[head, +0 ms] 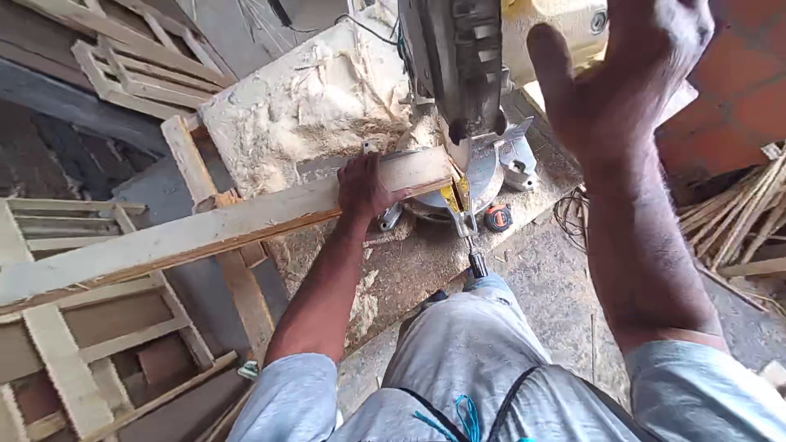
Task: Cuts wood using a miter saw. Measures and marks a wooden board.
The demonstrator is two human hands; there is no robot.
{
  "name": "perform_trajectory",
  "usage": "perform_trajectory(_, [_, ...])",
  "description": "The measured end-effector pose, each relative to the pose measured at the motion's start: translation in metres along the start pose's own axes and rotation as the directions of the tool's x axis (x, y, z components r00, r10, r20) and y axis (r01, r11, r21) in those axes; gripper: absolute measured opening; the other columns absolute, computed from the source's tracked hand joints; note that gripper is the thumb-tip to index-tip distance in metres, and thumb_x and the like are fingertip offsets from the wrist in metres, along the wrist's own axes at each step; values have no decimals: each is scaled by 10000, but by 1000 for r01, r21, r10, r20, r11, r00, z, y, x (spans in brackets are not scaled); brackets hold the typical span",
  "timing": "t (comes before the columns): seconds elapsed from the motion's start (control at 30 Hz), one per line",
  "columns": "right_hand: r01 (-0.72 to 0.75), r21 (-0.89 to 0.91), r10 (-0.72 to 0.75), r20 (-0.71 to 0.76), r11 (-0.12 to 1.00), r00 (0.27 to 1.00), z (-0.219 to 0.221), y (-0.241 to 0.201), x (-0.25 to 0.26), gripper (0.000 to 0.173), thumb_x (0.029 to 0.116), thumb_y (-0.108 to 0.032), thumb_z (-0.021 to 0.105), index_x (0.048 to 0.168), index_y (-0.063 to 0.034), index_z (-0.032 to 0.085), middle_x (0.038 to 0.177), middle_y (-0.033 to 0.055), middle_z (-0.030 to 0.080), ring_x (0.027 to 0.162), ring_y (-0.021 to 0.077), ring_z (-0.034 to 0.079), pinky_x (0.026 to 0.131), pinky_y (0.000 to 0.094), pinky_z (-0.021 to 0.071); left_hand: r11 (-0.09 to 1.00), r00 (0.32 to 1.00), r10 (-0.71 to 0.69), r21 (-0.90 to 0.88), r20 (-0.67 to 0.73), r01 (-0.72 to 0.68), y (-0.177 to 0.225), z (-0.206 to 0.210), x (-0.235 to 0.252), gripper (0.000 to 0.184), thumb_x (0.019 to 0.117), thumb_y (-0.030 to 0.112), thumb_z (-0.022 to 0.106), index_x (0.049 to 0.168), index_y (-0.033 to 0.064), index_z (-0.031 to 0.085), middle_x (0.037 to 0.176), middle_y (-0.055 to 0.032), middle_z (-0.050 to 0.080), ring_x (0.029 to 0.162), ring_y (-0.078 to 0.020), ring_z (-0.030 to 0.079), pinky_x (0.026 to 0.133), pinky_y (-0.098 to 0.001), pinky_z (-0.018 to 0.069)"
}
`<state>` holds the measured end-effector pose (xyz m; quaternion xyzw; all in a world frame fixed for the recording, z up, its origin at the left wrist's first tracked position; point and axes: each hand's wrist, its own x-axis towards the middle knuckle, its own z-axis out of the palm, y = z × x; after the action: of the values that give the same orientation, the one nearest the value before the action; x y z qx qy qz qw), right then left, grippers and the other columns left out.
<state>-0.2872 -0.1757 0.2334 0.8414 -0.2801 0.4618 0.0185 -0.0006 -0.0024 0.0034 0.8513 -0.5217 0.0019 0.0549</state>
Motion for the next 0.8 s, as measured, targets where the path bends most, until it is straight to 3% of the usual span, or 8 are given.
perform_trajectory(0.03, [26,97,-23,-32,995,999,10,6,-27,266,982,-300,655,1053,-72,772,1063,153,733,1048,280,676,912,461,530,1000,1000,6,4,-10,-6,0,1,0,1170,637,918,634,1481,119,499,1419,-179,582,1351,-378,517,1090,-615,396])
perform_trajectory(0.1, [-52,194,26,132,980,991,44,20,-96,203,973,-225,653,1051,-66,752,1136,145,718,1111,275,667,956,449,554,1000,1000,13,5,-22,-13,1,4,-2,1181,634,922,633,1478,106,504,1419,-177,583,1350,-371,520,1096,-601,397])
perform_trajectory(0.2, [-335,167,162,629,927,761,117,39,-164,350,943,-299,701,1229,-99,701,1326,130,642,1247,304,606,1035,505,520,1000,1000,-19,18,17,18,3,1,0,1199,636,938,615,1488,103,493,1433,-190,569,1363,-378,509,1120,-607,379])
perform_trajectory(0.27, [-429,163,176,742,888,646,159,47,-178,407,938,-320,691,1269,-85,671,1403,144,601,1306,325,571,1069,523,494,998,999,-26,52,26,25,4,0,3,1221,630,959,582,1492,99,491,1426,-185,579,1354,-382,513,1127,-607,372])
perform_trajectory(0.47, [-390,182,149,718,903,680,209,48,-186,269,960,-280,580,1080,-64,687,1110,125,716,1152,311,644,1016,489,502,994,999,-21,111,-24,23,2,7,1,1273,611,1011,504,1436,43,542,1407,-190,608,1340,-380,544,1132,-592,390])
perform_trajectory(0.7, [-390,70,174,813,918,556,167,61,-186,277,904,-199,606,1142,-65,652,1040,178,706,1086,397,656,894,554,533,985,995,-103,141,7,101,3,14,-7,1163,640,968,543,1331,37,638,1396,-234,611,1370,-410,521,1204,-570,314])
perform_trajectory(0.77, [-565,134,263,783,814,564,149,85,-195,371,843,-212,681,1185,-73,641,1016,128,718,1014,315,685,865,516,558,978,986,-149,160,75,136,8,10,-10,1118,666,947,545,1307,38,658,1406,-250,599,1385,-431,500,1207,-594,291])
perform_trajectory(0.8, [-705,220,329,765,674,553,141,101,-200,444,824,-182,706,1231,-40,601,977,117,704,923,269,690,809,487,573,975,982,-161,170,95,143,11,7,-11,1097,678,940,542,1291,39,668,1399,-255,603,1382,-440,503,1204,-607,286])
